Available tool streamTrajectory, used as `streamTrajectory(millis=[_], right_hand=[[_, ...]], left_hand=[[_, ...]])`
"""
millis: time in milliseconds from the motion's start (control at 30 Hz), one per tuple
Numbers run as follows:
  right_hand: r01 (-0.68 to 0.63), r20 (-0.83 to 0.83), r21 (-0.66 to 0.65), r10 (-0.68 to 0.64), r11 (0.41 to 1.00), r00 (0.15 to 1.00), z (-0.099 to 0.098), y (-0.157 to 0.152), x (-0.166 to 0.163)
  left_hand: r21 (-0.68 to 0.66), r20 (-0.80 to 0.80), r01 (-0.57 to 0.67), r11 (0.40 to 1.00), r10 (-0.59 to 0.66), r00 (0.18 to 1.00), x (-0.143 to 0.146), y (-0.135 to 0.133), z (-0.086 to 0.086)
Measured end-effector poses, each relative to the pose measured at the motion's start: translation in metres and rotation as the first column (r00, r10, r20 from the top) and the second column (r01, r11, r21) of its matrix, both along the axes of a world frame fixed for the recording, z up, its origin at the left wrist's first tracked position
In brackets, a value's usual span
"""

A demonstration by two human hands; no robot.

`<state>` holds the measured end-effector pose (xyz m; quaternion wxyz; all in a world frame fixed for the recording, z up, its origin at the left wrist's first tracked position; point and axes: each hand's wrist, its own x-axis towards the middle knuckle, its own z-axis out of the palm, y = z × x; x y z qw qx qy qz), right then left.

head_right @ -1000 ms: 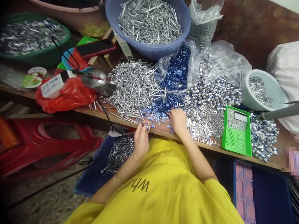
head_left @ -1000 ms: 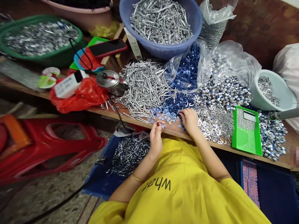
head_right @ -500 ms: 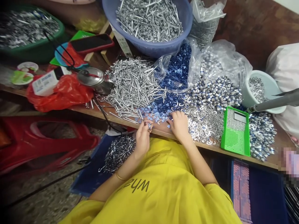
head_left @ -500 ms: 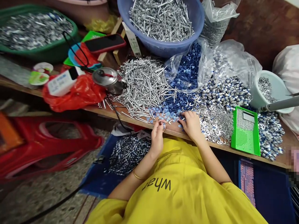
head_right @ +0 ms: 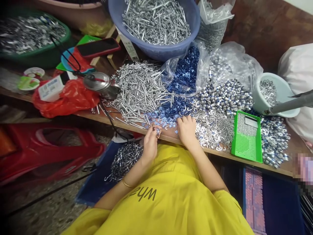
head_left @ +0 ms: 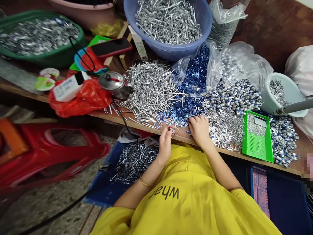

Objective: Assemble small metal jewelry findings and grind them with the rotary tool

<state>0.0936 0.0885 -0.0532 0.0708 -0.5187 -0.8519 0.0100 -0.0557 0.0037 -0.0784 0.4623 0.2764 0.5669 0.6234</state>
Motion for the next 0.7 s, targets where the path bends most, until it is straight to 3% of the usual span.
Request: streamTrajectory(millis=[267, 467, 567, 700], right_hand=[[0.088, -0.088, -0.024, -0.09, 0.996, 0.992, -0.009, 0.0, 0.011], [0.06, -0.165, -0.068, -0.07, 0.996, 0.984, -0.001, 0.002, 0.012], [-0.033, -0.244, -0.067, 0.016, 0.997, 0.97, 0.003, -0.011, 0.008], [-0.152, -0.196, -0.151, 0.121, 0.977, 0.973, 0.001, -0.027, 0.001]], left_hand=[[-0.014, -0.051, 0.008, 1.0, -0.008, 0.999, 0.001, -0.001, 0.002], [-0.01, -0.025, 0.012, 1.0, -0.012, 1.0, 0.0, -0.003, 0.001], [-0.001, -0.013, 0.032, 1.0, -0.032, 0.999, -0.002, -0.004, -0.001], [0.017, -0.006, 0.035, 0.999, -0.035, 0.999, -0.003, -0.004, -0.003]])
